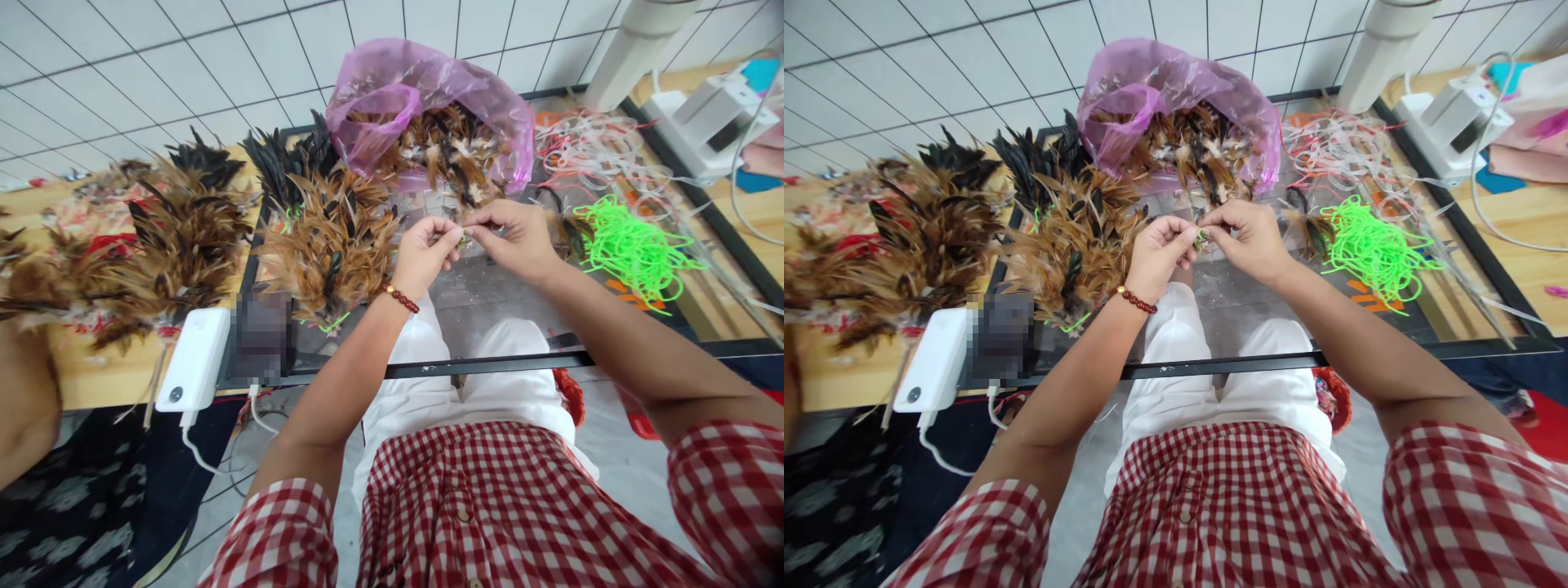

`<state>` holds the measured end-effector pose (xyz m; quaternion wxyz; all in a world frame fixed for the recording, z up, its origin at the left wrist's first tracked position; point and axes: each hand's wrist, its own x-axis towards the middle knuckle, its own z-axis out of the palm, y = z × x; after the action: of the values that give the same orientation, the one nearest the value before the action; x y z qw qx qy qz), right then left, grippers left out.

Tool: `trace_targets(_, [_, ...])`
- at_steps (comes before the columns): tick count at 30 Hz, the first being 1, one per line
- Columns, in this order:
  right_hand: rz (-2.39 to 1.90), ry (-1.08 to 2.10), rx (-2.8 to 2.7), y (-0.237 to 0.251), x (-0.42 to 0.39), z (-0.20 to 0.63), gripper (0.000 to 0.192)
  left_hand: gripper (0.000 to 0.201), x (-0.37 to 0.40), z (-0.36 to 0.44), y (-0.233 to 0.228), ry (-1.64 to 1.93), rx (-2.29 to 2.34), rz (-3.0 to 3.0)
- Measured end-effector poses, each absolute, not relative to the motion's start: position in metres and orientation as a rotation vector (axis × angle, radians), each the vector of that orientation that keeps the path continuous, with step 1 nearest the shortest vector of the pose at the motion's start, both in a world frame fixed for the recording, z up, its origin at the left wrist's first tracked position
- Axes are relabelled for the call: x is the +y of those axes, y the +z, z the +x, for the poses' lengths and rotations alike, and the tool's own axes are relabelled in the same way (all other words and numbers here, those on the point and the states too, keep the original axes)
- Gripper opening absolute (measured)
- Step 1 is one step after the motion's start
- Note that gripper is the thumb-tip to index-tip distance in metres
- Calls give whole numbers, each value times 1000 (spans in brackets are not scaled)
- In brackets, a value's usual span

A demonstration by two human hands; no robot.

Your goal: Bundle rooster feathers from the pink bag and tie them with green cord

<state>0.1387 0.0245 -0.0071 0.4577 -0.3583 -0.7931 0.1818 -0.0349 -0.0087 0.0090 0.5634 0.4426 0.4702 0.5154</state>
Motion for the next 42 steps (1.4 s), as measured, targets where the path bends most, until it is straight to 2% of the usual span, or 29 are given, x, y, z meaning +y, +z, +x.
trace_targets(5, [-763,324,-1999,-4,25,138,26,29,-10,-35,9,1145,1121,928])
trace_targets(14, [-766,328,-2012,-4,24,139,23,31,-11,-42,18,1024,1073,900])
trace_targets(19, [-847,469,-1955,5,18,138,25,38,-12,-39,15,1034,1092,975])
trace_targets(25, [-890,688,-1897,9,12,135,38,37,-10,-33,12,1204,1148,932])
trace_targets(42, [-862,977,-1768,-2,16,129,27,37,-14,-39,17,1183,1052,1013])
